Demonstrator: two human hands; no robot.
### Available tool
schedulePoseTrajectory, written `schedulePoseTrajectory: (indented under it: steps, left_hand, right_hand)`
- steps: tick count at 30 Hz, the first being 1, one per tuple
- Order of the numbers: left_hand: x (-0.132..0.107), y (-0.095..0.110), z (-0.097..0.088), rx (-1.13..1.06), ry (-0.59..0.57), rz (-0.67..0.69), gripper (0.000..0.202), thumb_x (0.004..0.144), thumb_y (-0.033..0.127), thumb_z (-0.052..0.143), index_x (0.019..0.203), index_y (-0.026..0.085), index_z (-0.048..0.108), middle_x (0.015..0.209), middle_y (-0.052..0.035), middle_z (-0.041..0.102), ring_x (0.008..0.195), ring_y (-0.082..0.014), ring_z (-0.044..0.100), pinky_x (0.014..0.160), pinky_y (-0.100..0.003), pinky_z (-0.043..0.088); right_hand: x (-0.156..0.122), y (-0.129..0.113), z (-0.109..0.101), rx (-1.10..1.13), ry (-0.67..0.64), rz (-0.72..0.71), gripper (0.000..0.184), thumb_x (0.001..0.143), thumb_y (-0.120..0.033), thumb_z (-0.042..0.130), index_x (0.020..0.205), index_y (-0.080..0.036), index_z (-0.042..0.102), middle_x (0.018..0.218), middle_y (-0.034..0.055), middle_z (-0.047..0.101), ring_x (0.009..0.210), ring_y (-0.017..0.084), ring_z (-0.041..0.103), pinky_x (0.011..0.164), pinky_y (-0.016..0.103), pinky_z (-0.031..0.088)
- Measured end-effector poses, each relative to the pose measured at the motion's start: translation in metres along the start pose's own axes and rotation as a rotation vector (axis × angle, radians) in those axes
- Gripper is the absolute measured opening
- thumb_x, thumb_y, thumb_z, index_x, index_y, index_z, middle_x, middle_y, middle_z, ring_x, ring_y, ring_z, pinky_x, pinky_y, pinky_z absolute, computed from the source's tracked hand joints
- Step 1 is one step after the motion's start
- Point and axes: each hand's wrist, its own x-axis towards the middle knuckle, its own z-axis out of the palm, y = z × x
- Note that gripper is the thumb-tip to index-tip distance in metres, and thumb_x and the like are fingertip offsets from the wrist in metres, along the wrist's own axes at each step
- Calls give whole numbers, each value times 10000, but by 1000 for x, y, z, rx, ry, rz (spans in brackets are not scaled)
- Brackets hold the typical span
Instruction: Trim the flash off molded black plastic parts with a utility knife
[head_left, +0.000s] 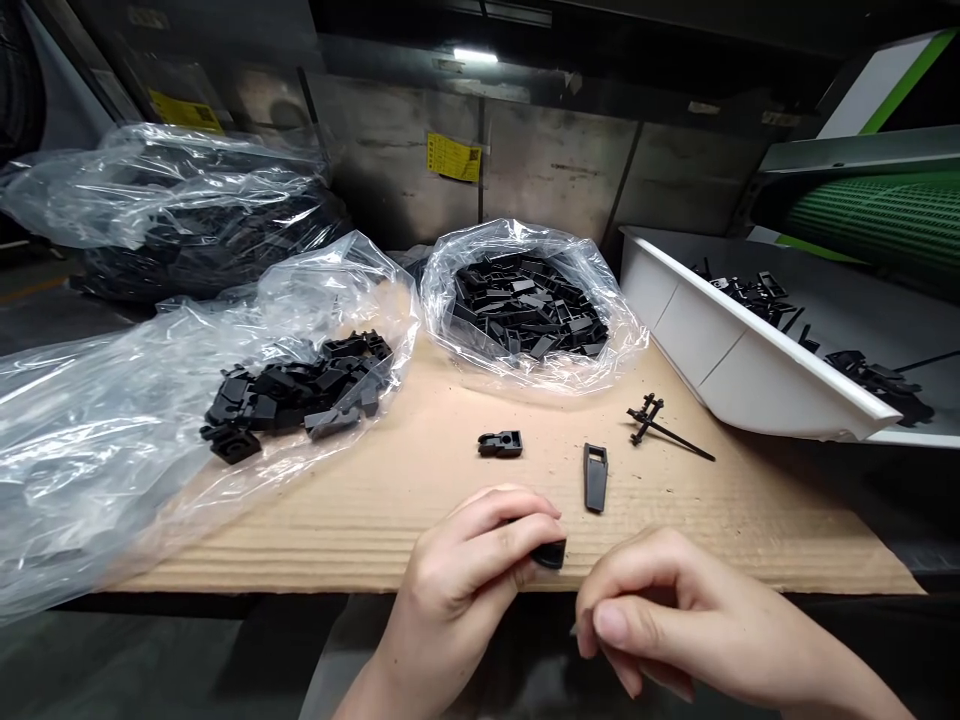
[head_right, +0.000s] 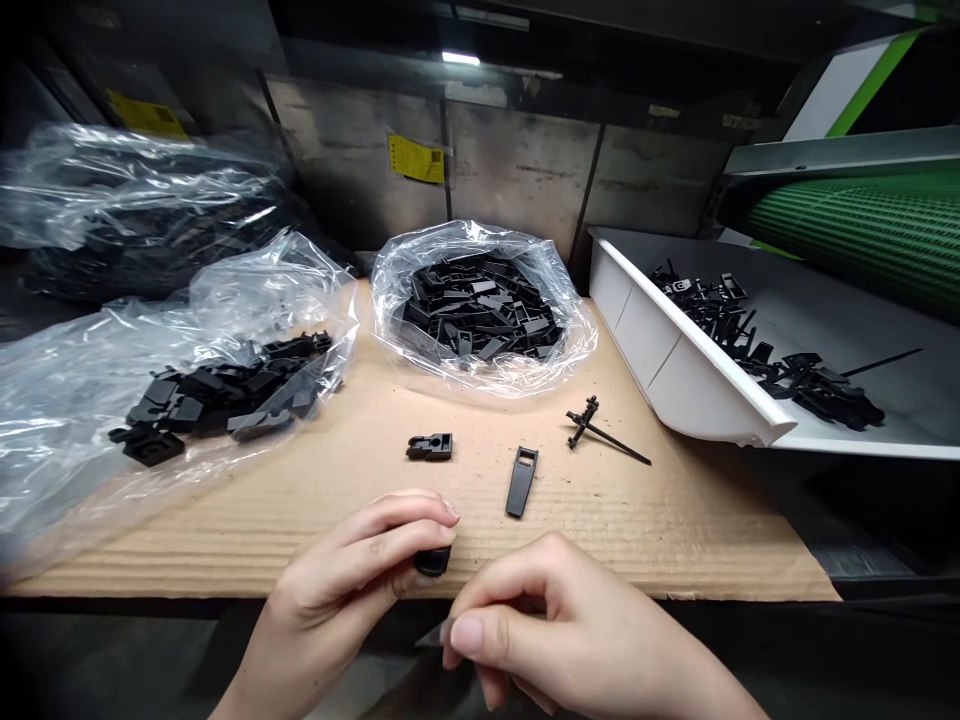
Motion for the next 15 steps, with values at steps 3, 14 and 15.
schedulePoseTrajectory:
  steps: [3, 14, 15]
  left_hand:
    - [-2, 1, 1, 22, 19, -52, 259, 782, 2, 537, 950, 170, 643, 955, -16, 655, 920, -107, 596, 822, -109, 429]
    - [1, 3, 4, 19, 10, -174, 236, 803, 52, 560, 943, 229, 628, 923, 65, 672, 878, -62, 605, 788, -51, 414]
    - [1, 3, 4, 18, 14, -170, 235, 803, 51, 559, 943, 226, 629, 919, 62, 672, 878, -63, 605, 787, -52, 415]
  right_hand:
    - [-5, 15, 4, -163, 287, -274, 176, 854, -213, 457, 897, -198, 627, 732, 0, 637, 527, 64, 513, 509, 161, 430]
    - [1, 28, 18, -842, 666, -591, 266, 861, -149, 436, 1101, -184, 546, 720, 32, 540, 641, 128, 567, 547, 219, 468]
    - [1, 28, 18, -841, 649, -574, 272, 862, -150, 435, 1108, -191, 543, 726, 33, 543, 648, 132, 567, 548, 224, 467]
